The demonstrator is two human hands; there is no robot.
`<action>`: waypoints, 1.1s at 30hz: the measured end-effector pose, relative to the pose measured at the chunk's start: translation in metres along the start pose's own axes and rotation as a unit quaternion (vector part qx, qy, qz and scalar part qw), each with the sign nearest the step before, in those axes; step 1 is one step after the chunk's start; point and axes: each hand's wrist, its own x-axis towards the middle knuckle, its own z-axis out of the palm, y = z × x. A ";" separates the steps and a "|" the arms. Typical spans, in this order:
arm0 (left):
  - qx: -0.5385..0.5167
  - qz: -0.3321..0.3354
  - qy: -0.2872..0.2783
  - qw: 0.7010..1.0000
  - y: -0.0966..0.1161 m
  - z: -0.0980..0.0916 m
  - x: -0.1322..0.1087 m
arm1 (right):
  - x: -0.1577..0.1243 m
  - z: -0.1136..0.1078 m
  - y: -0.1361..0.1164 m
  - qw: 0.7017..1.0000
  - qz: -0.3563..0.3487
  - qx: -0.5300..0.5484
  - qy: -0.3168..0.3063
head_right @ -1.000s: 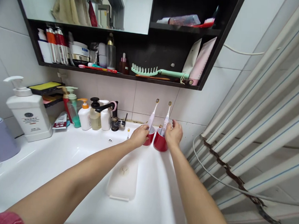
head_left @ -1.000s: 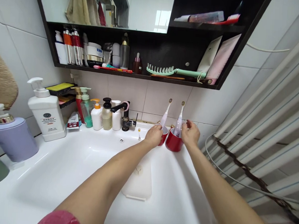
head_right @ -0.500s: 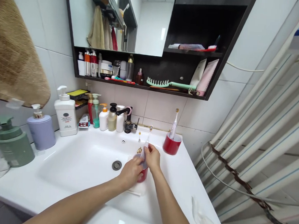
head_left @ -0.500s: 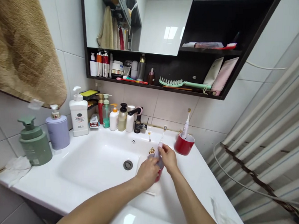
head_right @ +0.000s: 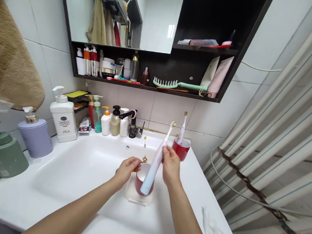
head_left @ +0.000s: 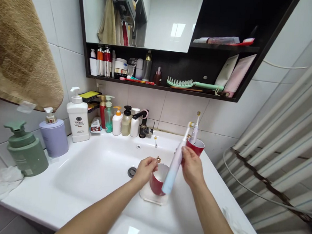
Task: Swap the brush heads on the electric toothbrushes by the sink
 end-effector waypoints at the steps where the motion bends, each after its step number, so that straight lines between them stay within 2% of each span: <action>1: -0.080 -0.040 -0.035 0.995 0.003 0.002 -0.001 | -0.005 0.006 0.003 0.999 0.035 0.004 -0.033; 3: -0.185 -0.114 -0.108 0.970 0.006 0.008 -0.004 | -0.014 0.016 0.009 0.994 0.072 -0.007 -0.087; 6: -0.211 -0.186 -0.151 0.948 0.005 0.015 -0.010 | -0.020 0.023 0.011 0.989 0.102 -0.003 -0.103; 12: -0.160 -0.142 -0.206 0.955 -0.006 0.015 -0.011 | -0.011 0.015 0.005 0.985 0.144 0.063 -0.068; 14: -0.139 -0.121 -0.205 0.961 -0.008 0.015 -0.011 | -0.009 0.014 0.006 0.984 0.150 0.072 -0.064; 18: -0.072 -0.077 -0.143 0.984 -0.007 0.020 -0.012 | -0.009 0.013 0.010 0.988 0.136 0.068 -0.029; 20: -0.078 -0.107 -0.148 0.980 -0.006 0.022 -0.013 | -0.010 0.013 0.011 0.986 0.143 0.079 -0.021; 22: -0.120 -0.171 -0.185 0.960 -0.005 0.023 -0.014 | -0.011 0.014 0.010 0.982 0.157 0.102 -0.025; 24: -0.142 -0.199 -0.198 0.949 -0.004 0.023 -0.015 | -0.011 0.014 0.010 0.980 0.161 0.115 -0.028; 28: -0.072 -0.130 -0.149 0.978 -0.005 0.024 -0.015 | -0.010 0.015 0.010 0.981 0.152 0.119 -0.021; 33: -0.098 -0.148 -0.174 0.969 -0.008 0.025 -0.015 | -0.010 0.014 0.012 0.976 0.162 0.140 -0.038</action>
